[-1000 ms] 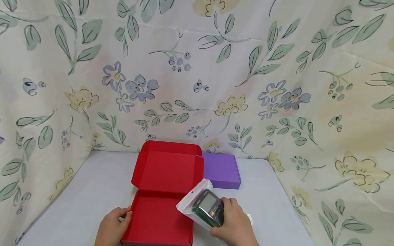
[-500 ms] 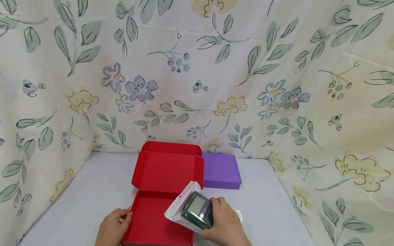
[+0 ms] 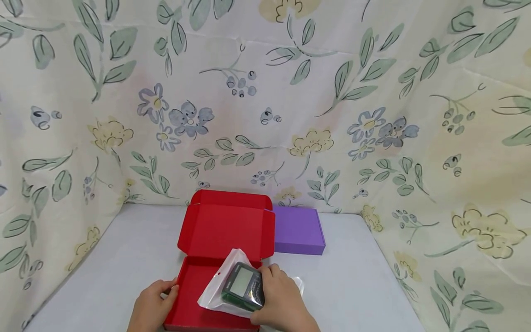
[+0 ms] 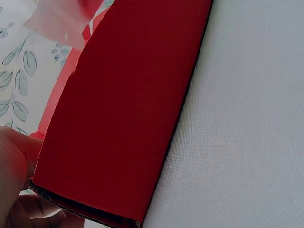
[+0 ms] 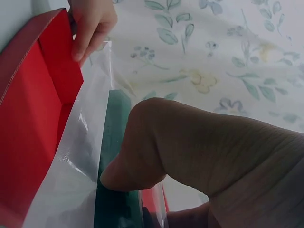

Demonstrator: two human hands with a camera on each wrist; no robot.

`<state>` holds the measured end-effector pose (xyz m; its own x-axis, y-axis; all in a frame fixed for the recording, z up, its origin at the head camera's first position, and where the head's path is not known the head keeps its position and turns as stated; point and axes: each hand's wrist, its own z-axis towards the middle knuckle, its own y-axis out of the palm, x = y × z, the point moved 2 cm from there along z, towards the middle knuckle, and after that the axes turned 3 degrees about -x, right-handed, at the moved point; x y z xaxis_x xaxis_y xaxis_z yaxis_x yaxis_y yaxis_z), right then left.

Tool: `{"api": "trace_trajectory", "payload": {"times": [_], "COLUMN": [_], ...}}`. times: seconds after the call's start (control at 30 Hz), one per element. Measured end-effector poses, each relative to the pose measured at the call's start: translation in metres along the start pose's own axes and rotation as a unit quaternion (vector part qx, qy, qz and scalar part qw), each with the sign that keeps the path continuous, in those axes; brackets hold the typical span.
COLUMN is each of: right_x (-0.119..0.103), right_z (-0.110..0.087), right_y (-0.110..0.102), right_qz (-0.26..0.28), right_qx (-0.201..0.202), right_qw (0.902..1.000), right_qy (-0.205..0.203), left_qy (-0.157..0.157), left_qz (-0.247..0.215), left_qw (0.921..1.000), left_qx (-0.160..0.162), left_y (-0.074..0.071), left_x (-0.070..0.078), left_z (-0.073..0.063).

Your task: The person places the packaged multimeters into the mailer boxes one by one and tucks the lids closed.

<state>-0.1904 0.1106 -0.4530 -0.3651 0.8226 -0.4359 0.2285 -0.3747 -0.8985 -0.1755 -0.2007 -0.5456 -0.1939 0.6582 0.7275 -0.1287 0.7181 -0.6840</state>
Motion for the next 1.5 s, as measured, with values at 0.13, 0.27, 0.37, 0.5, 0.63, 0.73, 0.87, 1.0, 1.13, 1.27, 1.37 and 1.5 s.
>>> {"api": "trace_trajectory", "payload": {"times": [0.13, 0.27, 0.37, 0.5, 0.63, 0.73, 0.87, 1.0, 1.13, 1.27, 1.37, 1.5], "right_x": [-0.008, -0.015, -0.021, -0.028, -0.034, -0.037, -0.04, -0.041, -0.043, -0.046, -0.049, -0.05], "right_z": [0.007, 0.013, 0.018, 0.023, 0.028, 0.031, 0.034, 0.039, 0.044, 0.048, 0.051, 0.054], "right_y": [0.004, 0.007, 0.009, 0.011, 0.013, 0.017, 0.021, 0.025, 0.028, 0.029, 0.03, 0.031], "right_qz": [-0.016, -0.028, -0.028, -0.03, -0.039, -0.048, -0.053, -0.053, -0.071, -0.074, -0.071, -0.071], "right_qx": [-0.001, -0.002, -0.002, -0.002, -0.003, -0.002, -0.005, -0.011, -0.008, -0.015, -0.025, -0.038], "right_qw": [0.9996, 0.9989, 0.9985, 0.9976, 0.9964, 0.9954, 0.9945, 0.9944, 0.9927, 0.992, 0.9923, 0.9924], "right_qy": [-0.021, -0.037, -0.047, -0.062, -0.075, -0.083, -0.09, -0.091, -0.097, -0.101, -0.098, -0.093], "left_qy": [-0.008, -0.018, -0.022, -0.029, -0.038, -0.043, -0.045, -0.05, -0.065, -0.081, -0.087, -0.081], "left_qz": [-0.006, -0.012, -0.014, -0.015, -0.012, -0.009, -0.012, -0.016, -0.024, -0.04, -0.058, -0.069], "left_qw": [0.9999, 0.9997, 0.9996, 0.9994, 0.999, 0.9988, 0.9986, 0.9983, 0.9971, 0.9953, 0.9936, 0.9935], "left_qx": [-0.001, -0.006, -0.007, -0.012, -0.019, -0.022, -0.023, -0.027, -0.031, -0.035, -0.041, -0.041], "left_y": [0.001, 0.0, 0.0, -0.002, -0.004, -0.004, -0.003, -0.002, -0.001, 0.0, 0.001, 0.001], "left_x": [-0.001, 0.0, 0.0, 0.002, 0.005, 0.005, 0.004, 0.002, 0.001, -0.002, -0.004, -0.006], "left_z": [0.0, -0.001, 0.0, 0.001, 0.003, 0.003, 0.003, 0.004, 0.005, 0.005, 0.004, 0.003]}}
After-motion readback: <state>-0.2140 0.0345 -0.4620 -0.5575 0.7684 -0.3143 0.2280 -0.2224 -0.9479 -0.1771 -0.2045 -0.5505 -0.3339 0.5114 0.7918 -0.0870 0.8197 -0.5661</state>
